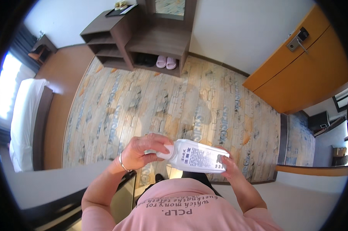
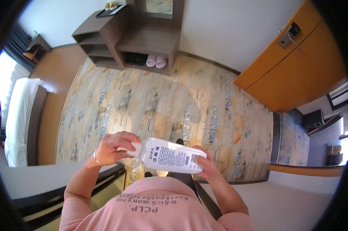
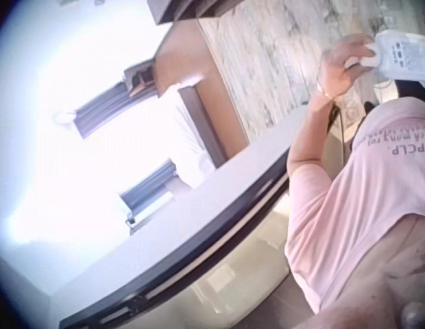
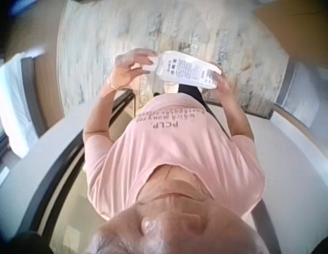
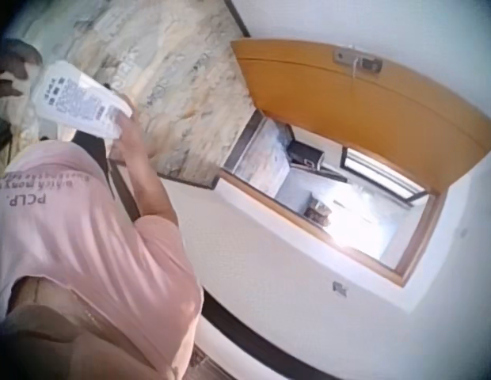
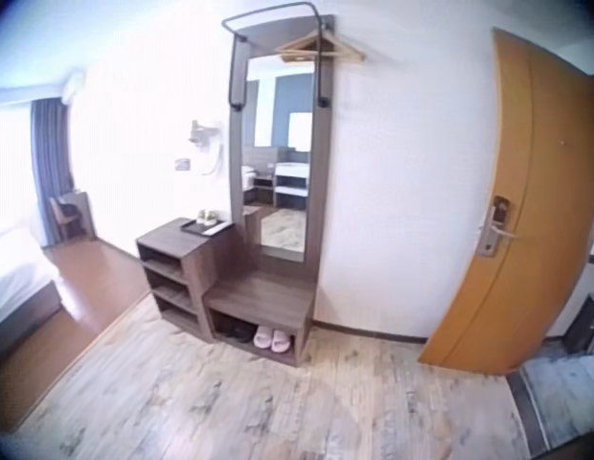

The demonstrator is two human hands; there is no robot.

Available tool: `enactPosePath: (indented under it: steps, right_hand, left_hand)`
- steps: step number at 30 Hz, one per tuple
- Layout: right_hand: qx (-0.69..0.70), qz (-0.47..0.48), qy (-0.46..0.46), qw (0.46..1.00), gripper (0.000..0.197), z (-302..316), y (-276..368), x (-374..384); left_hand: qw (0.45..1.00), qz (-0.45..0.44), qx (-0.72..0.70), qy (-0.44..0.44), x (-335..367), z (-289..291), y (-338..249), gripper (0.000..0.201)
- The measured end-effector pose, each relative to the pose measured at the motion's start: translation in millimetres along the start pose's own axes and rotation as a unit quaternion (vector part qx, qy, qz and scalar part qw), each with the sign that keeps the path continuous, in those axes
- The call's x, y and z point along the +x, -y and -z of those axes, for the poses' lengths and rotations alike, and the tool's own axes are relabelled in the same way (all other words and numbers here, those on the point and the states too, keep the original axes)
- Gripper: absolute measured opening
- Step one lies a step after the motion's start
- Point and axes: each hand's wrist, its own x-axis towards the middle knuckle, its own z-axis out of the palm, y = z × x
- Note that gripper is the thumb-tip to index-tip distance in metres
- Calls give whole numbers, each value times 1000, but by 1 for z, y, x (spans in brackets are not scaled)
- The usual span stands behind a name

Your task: The person pours a cleaning liquid onto the bathroom floor and then uses a long-handled brush to scrub the floor, toilet base, and shower walls. The person moves around the bathroom to clean different areas.

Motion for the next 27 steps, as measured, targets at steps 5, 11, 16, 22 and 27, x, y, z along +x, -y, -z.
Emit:
enactPosePath:
  steps: [5,11,16,22,27]
  right_hand:
    - [68,36,46,996,51,17,83,89]
    - [31,113,104,988,57,19,165,185]
    - [-11,147,89,985,59,27,213,263]
    - [31,111,61,991,56,30,248,354]
    - [78,113,18,990,57,15,266,429]
  left_hand:
    - [991,58,-110,-43,123,13,23,58]
    - [971,1,-211,-114,236,46,45,74]
    - [972,144,-97,-160,307,89,73,42]
    - [999,-36,15,3,389,164,148,52]
    - [982,0,-184,-39,464,215,187,84]
